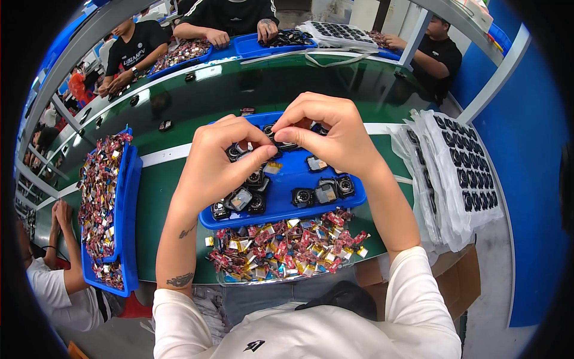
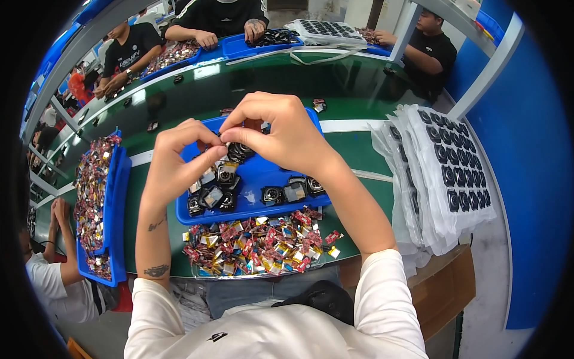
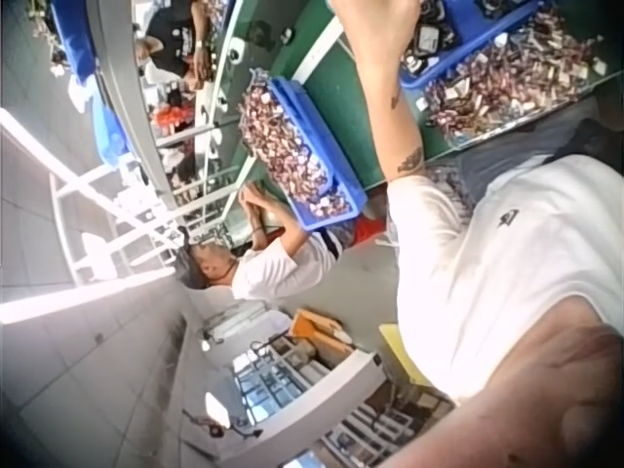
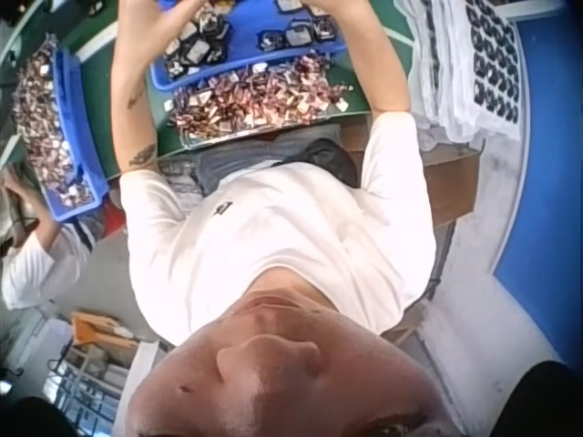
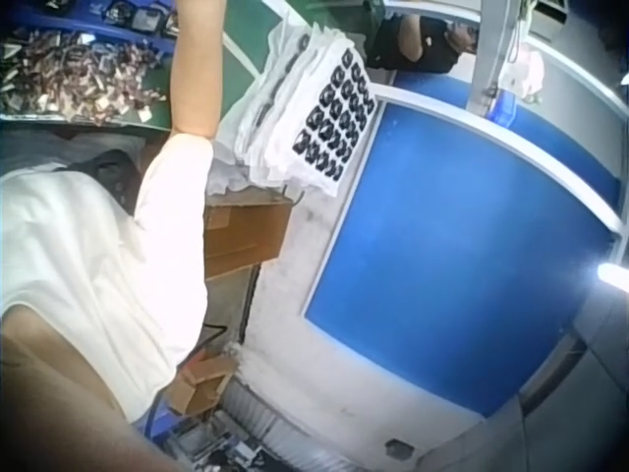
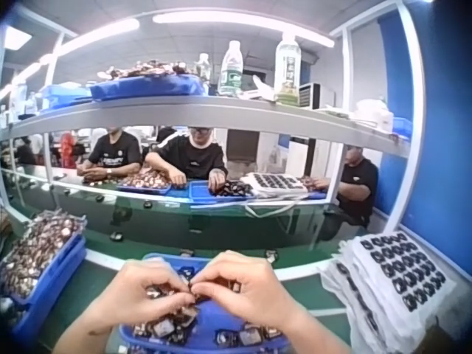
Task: The worker is assembling components of smartwatches at a production line station.
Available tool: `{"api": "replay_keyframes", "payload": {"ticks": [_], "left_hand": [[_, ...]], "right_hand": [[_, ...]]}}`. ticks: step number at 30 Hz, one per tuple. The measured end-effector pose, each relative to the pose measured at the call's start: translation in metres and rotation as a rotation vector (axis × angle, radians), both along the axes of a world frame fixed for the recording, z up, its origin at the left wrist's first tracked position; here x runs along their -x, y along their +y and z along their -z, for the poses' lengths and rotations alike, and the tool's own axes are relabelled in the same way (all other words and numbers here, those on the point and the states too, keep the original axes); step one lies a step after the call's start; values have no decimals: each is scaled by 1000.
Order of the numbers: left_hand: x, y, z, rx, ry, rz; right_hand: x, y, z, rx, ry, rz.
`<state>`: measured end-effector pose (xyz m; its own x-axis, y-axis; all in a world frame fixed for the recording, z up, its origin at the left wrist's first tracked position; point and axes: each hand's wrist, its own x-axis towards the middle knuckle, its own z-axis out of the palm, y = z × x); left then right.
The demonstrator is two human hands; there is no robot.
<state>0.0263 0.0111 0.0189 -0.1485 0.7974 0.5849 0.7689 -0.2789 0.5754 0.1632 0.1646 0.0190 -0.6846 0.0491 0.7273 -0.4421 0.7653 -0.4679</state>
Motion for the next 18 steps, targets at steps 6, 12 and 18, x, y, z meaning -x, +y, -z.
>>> {"api": "replay_keyframes", "payload": {"ticks": [6,12,18], "left_hand": [[6,-5,-3,-7,-155,79],[6,-8,-4,59,-225,134],[2,-6,-2,110,-395,80]], "right_hand": [[0,-4,7,609,-177,-212],[0,-11,3,570,-124,-172],[0,-8,6,658,-114,-259]]}}
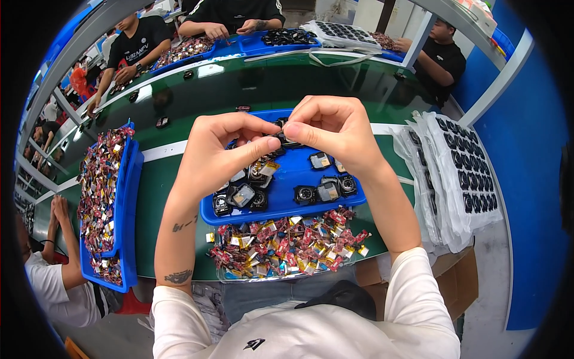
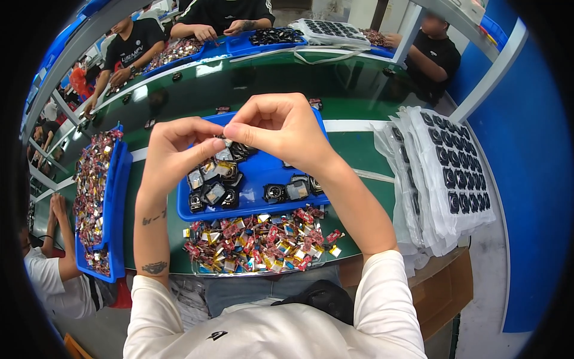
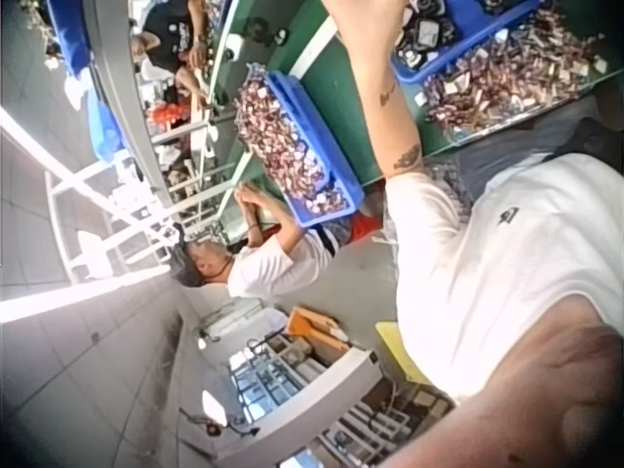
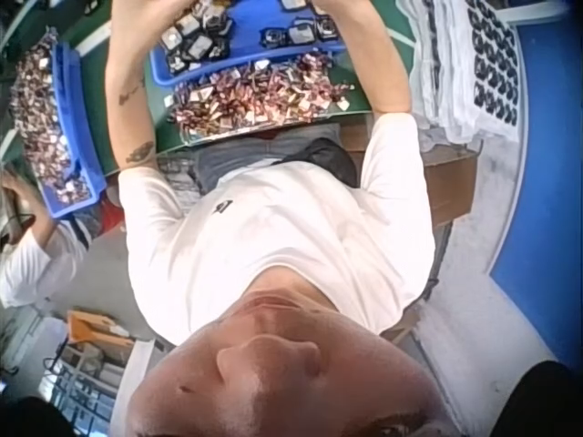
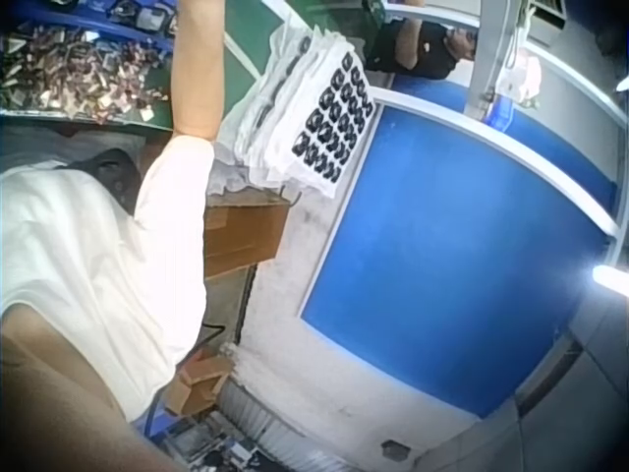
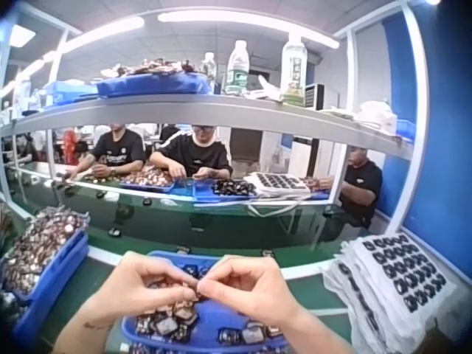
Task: The worker is assembling components of smartwatches at a production line station.
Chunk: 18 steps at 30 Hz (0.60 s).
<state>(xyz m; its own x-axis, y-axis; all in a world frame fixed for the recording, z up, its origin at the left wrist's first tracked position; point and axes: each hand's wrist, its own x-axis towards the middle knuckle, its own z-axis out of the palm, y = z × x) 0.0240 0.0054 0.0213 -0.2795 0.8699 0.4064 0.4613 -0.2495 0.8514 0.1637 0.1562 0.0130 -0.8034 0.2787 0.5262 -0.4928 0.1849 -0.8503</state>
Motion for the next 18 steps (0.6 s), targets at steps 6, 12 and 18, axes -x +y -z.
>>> {"api": "replay_keyframes", "payload": {"ticks": [6,12,18], "left_hand": [[5,4,7,-6,-197,99],[6,3,5,16,-222,86],[4,0,0,-10,-223,58]], "right_hand": [[2,2,5,108,-62,-96],[3,7,6,99,-125,-48],[4,36,16,-410,-345,407]]}}
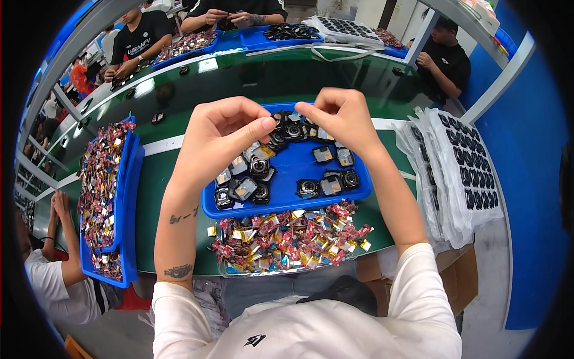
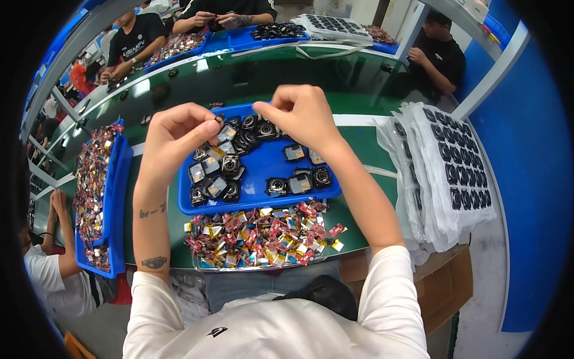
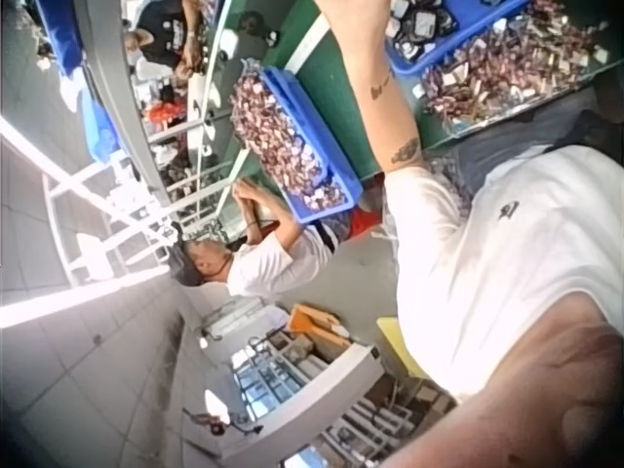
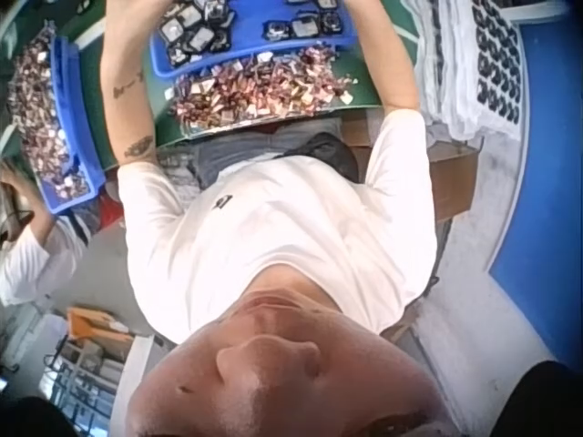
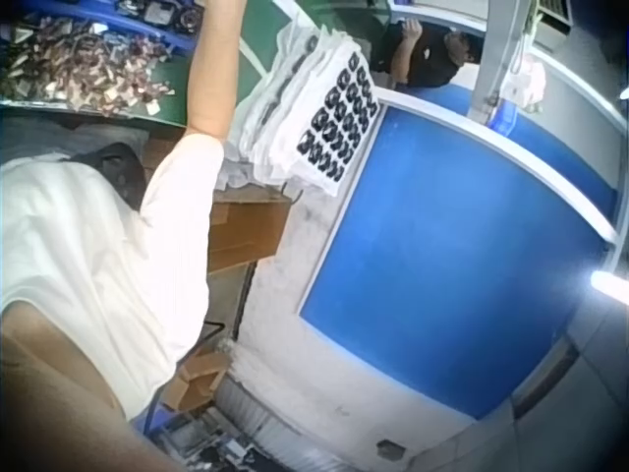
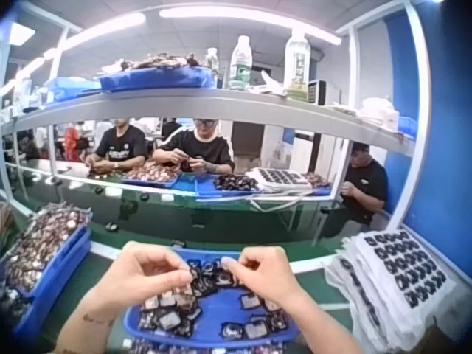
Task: The worker is assembling components of smartwatches at a production line station.
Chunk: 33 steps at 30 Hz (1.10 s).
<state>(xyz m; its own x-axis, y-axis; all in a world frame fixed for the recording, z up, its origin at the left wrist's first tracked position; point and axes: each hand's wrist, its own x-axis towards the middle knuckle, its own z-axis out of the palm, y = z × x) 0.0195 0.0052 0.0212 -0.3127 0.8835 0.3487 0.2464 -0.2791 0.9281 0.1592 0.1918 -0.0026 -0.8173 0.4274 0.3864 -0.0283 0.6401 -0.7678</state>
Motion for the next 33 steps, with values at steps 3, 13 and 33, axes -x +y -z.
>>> {"api": "replay_keyframes", "payload": {"ticks": [3,13,33], "left_hand": [[-3,-1,1,-20,13,10],[-1,0,2,-64,106,30],[-24,29,45,390,610,-66]], "right_hand": [[-2,10,35,-402,-253,50],[-41,18,62,-731,-237,8],[-34,-42,74,682,-17,-204]]}}
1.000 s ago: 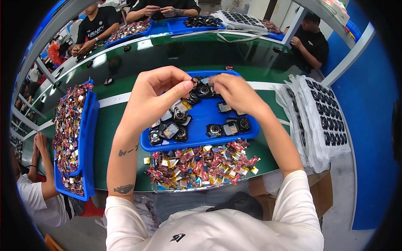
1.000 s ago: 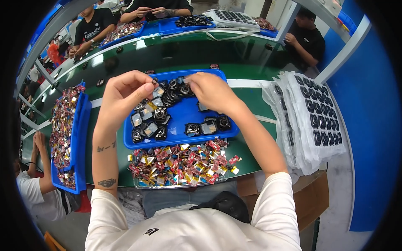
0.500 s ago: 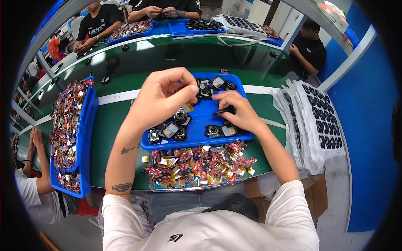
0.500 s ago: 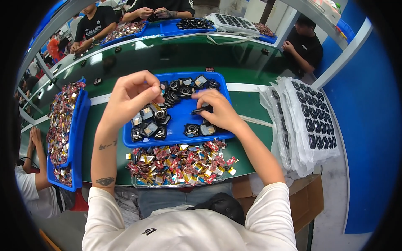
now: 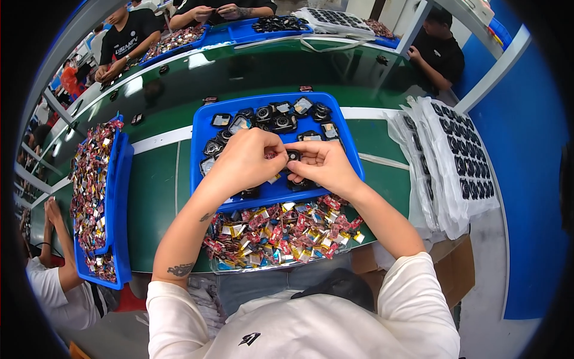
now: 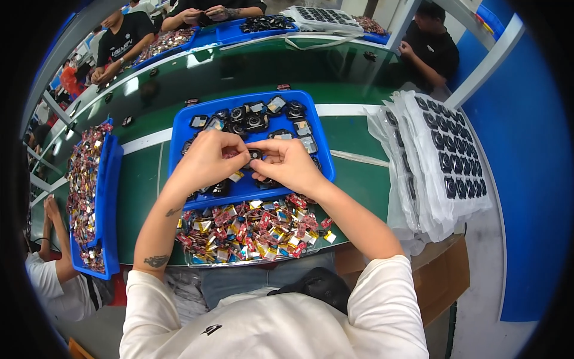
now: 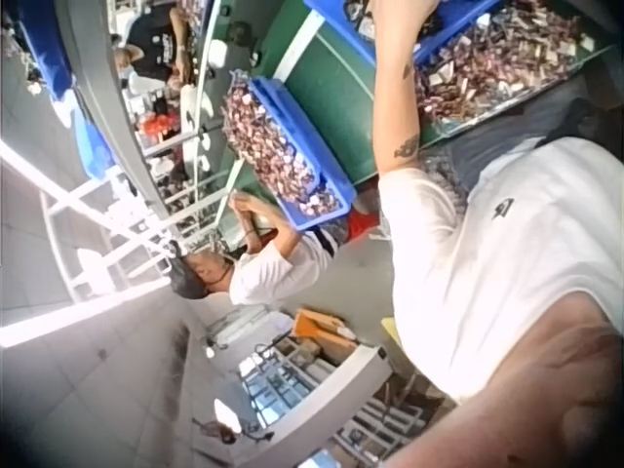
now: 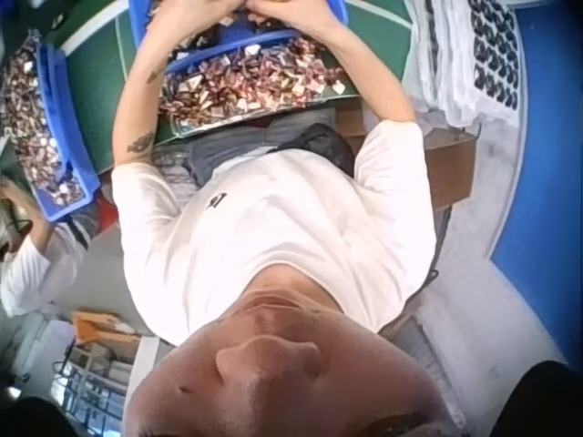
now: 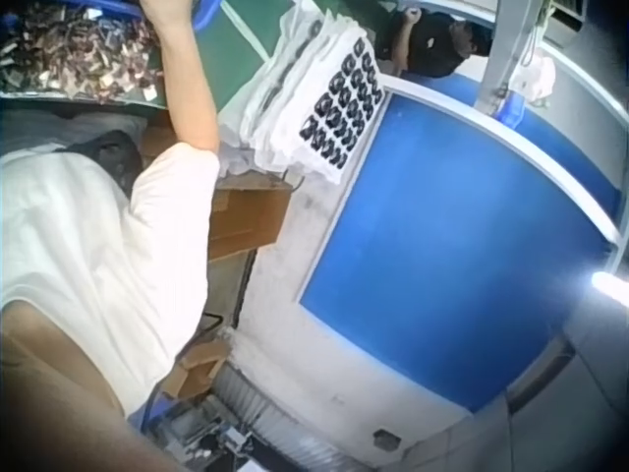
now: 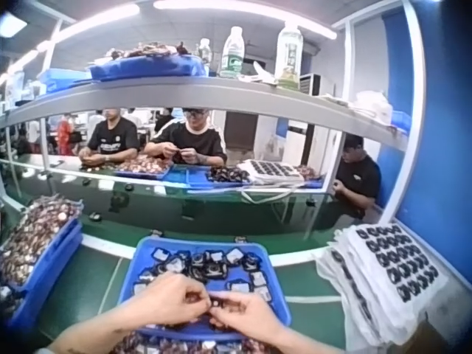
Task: The worker is assembling components of smartwatches at a production line station.
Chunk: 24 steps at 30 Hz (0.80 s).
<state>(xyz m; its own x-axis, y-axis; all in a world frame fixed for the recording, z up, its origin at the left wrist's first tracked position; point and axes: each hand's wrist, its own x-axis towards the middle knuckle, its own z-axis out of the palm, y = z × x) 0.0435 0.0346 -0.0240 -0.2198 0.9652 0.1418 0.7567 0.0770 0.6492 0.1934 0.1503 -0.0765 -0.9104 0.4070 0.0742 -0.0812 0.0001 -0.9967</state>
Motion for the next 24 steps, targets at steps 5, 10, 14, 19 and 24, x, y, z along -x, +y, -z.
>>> {"api": "replay_keyframes", "payload": {"ticks": [5,10,14,19,24], "left_hand": [[-1,2,3,-13,-53,-22],[-4,2,2,-10,-15,-64],[-5,2,2,-4,-38,-86],[-7,1,3,-14,-41,-119],[-14,2,4,-38,-24,-133]], "right_hand": [[-4,-1,-1,-4,9,25],[-6,-2,-3,-19,-32,34],[-6,-5,-3,-74,-36,62],[-5,-10,-3,-151,-21,104],[-2,-8,6,-195,126,209]]}}
